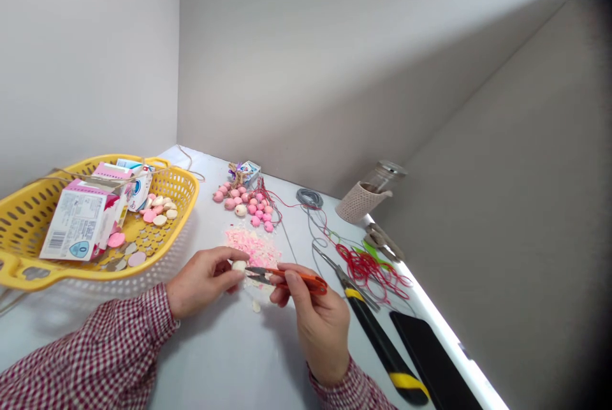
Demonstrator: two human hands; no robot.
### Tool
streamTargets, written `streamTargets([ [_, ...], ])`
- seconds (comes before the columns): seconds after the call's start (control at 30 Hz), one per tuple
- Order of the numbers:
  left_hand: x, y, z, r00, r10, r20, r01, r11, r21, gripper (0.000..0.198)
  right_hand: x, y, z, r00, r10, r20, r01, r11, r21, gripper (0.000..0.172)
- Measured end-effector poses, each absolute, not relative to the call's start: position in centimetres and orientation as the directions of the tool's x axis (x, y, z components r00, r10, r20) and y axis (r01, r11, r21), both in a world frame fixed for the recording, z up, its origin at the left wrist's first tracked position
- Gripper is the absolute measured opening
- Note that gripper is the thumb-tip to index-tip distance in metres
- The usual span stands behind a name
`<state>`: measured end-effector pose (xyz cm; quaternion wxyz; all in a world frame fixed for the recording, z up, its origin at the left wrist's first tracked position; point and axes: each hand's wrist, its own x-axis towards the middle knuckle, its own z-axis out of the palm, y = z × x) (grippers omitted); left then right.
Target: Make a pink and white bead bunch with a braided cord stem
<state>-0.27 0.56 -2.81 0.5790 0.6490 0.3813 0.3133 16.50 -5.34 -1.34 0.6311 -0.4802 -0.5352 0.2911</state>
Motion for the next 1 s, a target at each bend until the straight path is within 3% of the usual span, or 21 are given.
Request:
streamTargets([
  [0.23,-0.38,0.62,-2.80,0.534,0.845,-0.008,0.091,-0.049,0.995,0.034,16.43,-5.36,-1.25,0.251,0.886,0.391,0.155,0.362,-0.919,0.019],
  [0.53,-0.49,0.67,-2.94,0.472,0.877,0.089,0.232,-0.220,0.948,0.018,16.15,-5.35,-1.17,0.259,0.896,0.360,0.119,0.340,-0.933,0.020],
  [0.67,-0.50,0.58,-2.84,0.421,0.905,0.065,0.320,-0.215,0.923,0.027,16.14,-5.38,-1.36,0.254,0.901,0.352,0.122,0.332,-0.936,0.021],
  [1.0,-0.39,0.61,-2.99,0.526,0.849,0.056,0.136,-0.149,0.979,0.029,16.45,-5.27,-1.06,0.275,0.885,0.377,0.141,0.351,-0.926,0.020],
])
